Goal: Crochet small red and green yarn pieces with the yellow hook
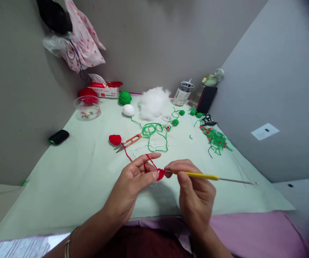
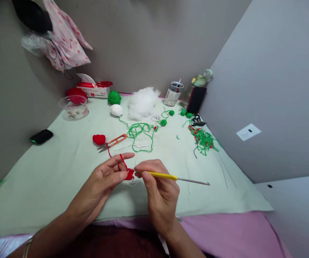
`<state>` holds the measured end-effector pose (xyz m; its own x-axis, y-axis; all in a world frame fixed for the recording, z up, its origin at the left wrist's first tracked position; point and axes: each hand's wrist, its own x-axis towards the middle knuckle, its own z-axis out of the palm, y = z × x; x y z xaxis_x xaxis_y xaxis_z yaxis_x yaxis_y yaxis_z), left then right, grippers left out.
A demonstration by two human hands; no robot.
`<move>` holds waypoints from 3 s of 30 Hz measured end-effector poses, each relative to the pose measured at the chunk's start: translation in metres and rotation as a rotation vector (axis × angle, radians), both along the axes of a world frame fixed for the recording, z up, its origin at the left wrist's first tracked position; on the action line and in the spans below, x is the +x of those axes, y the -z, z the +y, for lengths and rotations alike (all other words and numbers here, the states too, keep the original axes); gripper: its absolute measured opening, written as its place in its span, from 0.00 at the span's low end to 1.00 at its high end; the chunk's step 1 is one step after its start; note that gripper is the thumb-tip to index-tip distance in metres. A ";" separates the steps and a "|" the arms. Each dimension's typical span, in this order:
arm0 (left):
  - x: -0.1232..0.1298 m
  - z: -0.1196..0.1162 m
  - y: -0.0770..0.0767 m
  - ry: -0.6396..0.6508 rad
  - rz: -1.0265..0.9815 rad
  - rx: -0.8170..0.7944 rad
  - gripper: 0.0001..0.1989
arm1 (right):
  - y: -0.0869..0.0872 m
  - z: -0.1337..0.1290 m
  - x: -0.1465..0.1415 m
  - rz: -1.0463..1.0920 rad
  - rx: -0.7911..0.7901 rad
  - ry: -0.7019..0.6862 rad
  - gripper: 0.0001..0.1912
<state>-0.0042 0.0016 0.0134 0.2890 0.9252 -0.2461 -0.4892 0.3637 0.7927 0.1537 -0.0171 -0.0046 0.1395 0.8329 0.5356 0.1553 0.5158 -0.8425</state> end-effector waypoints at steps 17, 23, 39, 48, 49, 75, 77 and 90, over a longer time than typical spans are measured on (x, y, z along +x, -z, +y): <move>0.006 -0.004 0.008 -0.025 -0.024 0.049 0.15 | 0.003 0.002 -0.005 0.026 0.017 -0.032 0.12; 0.009 -0.001 0.007 -0.047 -0.144 -0.074 0.20 | 0.015 -0.002 -0.005 -0.344 0.228 0.109 0.20; 0.013 -0.002 0.012 -0.061 -0.087 0.022 0.15 | 0.010 0.002 -0.007 0.024 0.030 0.004 0.13; 0.007 0.005 0.015 0.014 -0.232 -0.191 0.17 | 0.011 0.001 0.001 -0.087 0.098 0.108 0.15; 0.006 0.005 0.014 0.001 -0.213 -0.178 0.17 | 0.008 0.003 0.002 0.044 0.033 0.068 0.13; 0.001 0.003 0.013 -0.073 -0.032 -0.022 0.21 | 0.011 0.009 -0.001 0.333 -0.179 -0.140 0.07; 0.001 0.002 0.011 -0.067 -0.035 -0.031 0.21 | 0.011 0.010 0.000 0.340 -0.164 -0.137 0.07; 0.001 0.001 0.003 -0.093 -0.014 0.000 0.14 | 0.007 0.002 0.003 0.136 0.028 -0.066 0.12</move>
